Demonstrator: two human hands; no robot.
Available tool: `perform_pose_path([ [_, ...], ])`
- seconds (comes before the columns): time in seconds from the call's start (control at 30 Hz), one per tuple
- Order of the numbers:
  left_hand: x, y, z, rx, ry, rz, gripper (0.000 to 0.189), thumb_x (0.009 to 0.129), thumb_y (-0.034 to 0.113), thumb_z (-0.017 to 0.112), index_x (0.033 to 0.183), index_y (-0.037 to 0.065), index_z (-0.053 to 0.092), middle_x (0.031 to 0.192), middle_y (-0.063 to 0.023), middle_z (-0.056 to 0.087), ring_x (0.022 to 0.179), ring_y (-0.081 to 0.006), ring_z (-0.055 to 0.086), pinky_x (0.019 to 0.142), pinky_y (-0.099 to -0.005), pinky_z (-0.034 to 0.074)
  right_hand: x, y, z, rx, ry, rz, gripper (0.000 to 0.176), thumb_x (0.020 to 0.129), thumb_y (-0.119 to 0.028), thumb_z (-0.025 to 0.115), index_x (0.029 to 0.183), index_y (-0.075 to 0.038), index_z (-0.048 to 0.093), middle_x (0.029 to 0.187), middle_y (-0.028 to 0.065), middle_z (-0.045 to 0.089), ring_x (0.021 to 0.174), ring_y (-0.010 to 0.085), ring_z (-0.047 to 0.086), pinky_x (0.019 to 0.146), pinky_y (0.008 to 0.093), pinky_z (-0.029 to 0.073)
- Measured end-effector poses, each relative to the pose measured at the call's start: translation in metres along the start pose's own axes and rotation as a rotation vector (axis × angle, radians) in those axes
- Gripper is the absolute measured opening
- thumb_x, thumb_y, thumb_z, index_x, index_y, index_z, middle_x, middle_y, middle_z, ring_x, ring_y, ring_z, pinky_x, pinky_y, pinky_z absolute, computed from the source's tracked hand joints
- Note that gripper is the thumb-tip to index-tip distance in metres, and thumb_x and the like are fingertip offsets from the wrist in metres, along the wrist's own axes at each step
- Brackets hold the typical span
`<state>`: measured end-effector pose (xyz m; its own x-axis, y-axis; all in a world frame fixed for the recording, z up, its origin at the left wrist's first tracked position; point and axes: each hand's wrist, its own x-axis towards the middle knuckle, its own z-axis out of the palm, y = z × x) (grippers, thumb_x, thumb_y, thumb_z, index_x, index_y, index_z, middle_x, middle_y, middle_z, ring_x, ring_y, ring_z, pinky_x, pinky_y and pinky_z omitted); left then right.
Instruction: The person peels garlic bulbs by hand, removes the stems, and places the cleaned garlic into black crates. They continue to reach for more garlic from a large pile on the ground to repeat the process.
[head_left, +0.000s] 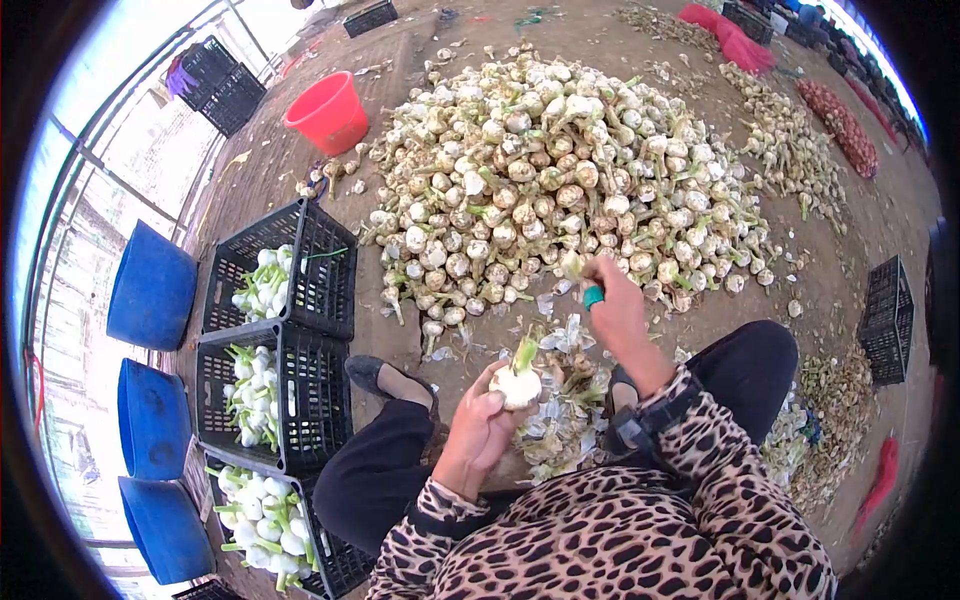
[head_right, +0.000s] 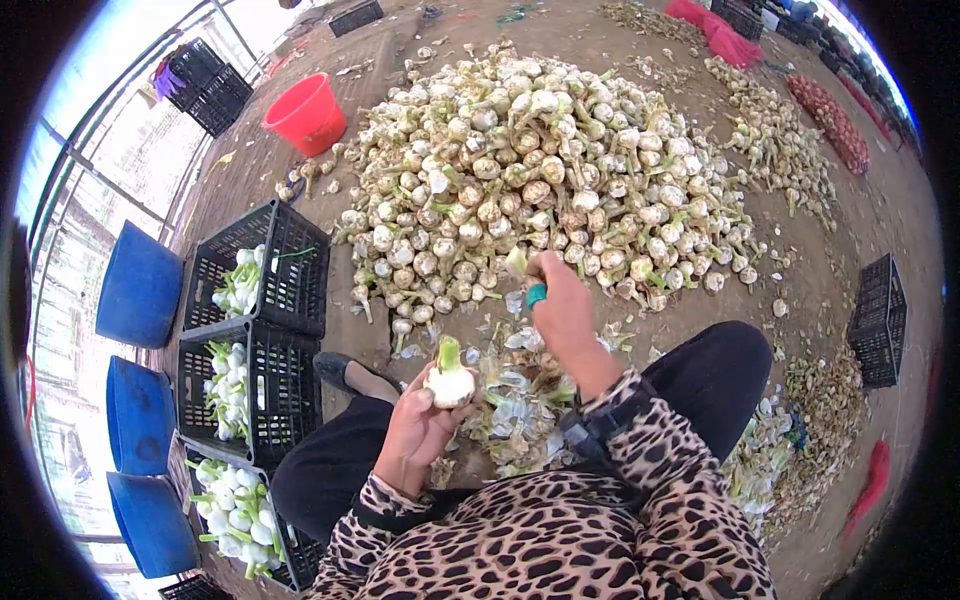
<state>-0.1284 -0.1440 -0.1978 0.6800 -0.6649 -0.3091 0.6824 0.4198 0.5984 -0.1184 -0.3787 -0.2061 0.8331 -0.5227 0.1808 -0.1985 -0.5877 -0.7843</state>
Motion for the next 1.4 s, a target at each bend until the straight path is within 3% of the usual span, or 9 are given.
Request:
perform_pose_path([
  [0.1, 0.004, 0.000, -0.003, -0.005, 0.081, 0.014, 0.054, 0.085, 0.031, 0.060, 0.128, 0.003, 0.043, 0.119, -0.0140, 0.057, 0.105, -0.0244, 0.058, 0.090, -0.0390, 0.048, -0.005, 0.001, -0.013, -0.472, -0.517, -0.088, 0.015, 0.085, -0.015, 0.058, 0.095, -0.004, 0.058, 0.092, 0.0166, 0.062, 0.089, 0.0358, 0.058, 0.075, 0.0389, 0.047],
  [0.2, 0.009, -0.002, -0.004, -0.050, 0.152, 0.057, 0.046, 0.091, 0.030, 0.052, 0.126, 0.002, 0.045, 0.121, -0.0120, 0.055, 0.109, -0.0251, 0.055, 0.095, -0.0405, 0.044, -0.022, 0.003, 0.000, 0.080, -0.151, -0.467, 0.015, 0.086, -0.016, 0.058, 0.097, -0.006, 0.061, 0.091, 0.0133, 0.063, 0.085, 0.0292, 0.061, 0.077, 0.0352, 0.047],
  [0.23, 0.011, -0.002, -0.001, -0.039, 0.154, 0.078, 0.044, 0.091, 0.029, 0.051, 0.126, 0.002, 0.045, 0.121, -0.0118, 0.055, 0.109, -0.0248, 0.056, 0.095, -0.0399, 0.045, -0.034, -0.028, -0.008, 0.449, -0.311, -0.124, 0.023, 0.085, -0.019, 0.062, 0.103, -0.005, 0.060, 0.089, 0.0089, 0.063, 0.082, 0.0212, 0.060, 0.076, 0.0315, 0.047],
  [0.37, 0.013, -0.004, 0.003, 0.020, 0.148, 0.107, 0.038, 0.095, 0.019, 0.046, 0.129, 0.001, 0.041, 0.122, -0.0104, 0.051, 0.107, -0.0199, 0.055, 0.090, -0.0335, 0.047, -0.051, -0.036, 0.011, 0.761, -0.670, 0.128, 0.037, 0.078, -0.017, 0.072, 0.107, -0.004, 0.053, 0.093, 0.0042, 0.057, 0.086, 0.0109, 0.053, 0.077, 0.0255, 0.044],
  [0.7, 0.007, -0.005, 0.001, 0.161, 0.232, 0.199, 0.035, 0.100, 0.024, 0.036, 0.124, -0.002, 0.044, 0.113, -0.0106, 0.055, 0.098, -0.0164, 0.056, 0.079, -0.0303, 0.049, -0.050, -0.059, 0.005, 0.509, -0.719, 0.220, 0.029, 0.078, -0.018, 0.072, 0.094, -0.003, 0.053, 0.071, 0.0015, 0.058, 0.057, 0.0075, 0.051, 0.049, 0.0235, 0.041],
  [0.9, 0.009, 0.003, 0.003, 0.045, 0.315, -0.079, 0.047, 0.100, 0.039, 0.029, 0.116, 0.000, 0.049, 0.103, -0.0100, 0.060, 0.085, -0.0181, 0.059, 0.069, -0.0309, 0.049, -0.043, -0.057, -0.002, 0.487, -0.750, -0.021, 0.022, 0.083, -0.015, 0.067, 0.096, -0.002, 0.056, 0.073, 0.0016, 0.059, 0.059, 0.0073, 0.053, 0.052, 0.0230, 0.042],
  [1.0, 0.015, 0.002, -0.025, -0.155, -0.033, -0.223, 0.049, 0.099, 0.042, 0.029, 0.121, 0.002, 0.046, 0.105, -0.0116, 0.059, 0.090, -0.0209, 0.061, 0.074, -0.0322, 0.053, -0.048, -0.055, 0.003, 0.674, -0.784, 0.160, 0.024, 0.083, -0.016, 0.066, 0.099, -0.001, 0.057, 0.072, 0.0008, 0.059, 0.060, 0.0076, 0.053, 0.052, 0.0239, 0.042],
  [1.23, 0.013, -0.012, -0.005, 0.315, 0.282, 0.256, 0.049, 0.085, 0.015, 0.063, 0.125, 0.001, 0.040, 0.113, -0.0096, 0.054, 0.099, -0.0190, 0.056, 0.084, -0.0299, 0.047, -0.057, -0.029, 0.027, 0.480, -0.412, -0.149, 0.035, 0.084, -0.014, 0.065, 0.111, 0.005, 0.055, 0.094, 0.0107, 0.061, 0.072, 0.0129, 0.057, 0.064, 0.0308, 0.049],
  [1.4, 0.010, -0.003, -0.001, 0.004, 0.113, 0.107, 0.051, 0.082, 0.017, 0.066, 0.124, 0.000, 0.043, 0.114, -0.0103, 0.055, 0.104, -0.0200, 0.055, 0.092, -0.0345, 0.045, -0.043, -0.036, 0.005, 0.895, -0.752, 0.172, 0.010, 0.084, -0.004, 0.062, 0.094, -0.002, 0.060, 0.088, -0.0009, 0.058, 0.081, 0.0066, 0.053, 0.068, 0.0235, 0.045],
])
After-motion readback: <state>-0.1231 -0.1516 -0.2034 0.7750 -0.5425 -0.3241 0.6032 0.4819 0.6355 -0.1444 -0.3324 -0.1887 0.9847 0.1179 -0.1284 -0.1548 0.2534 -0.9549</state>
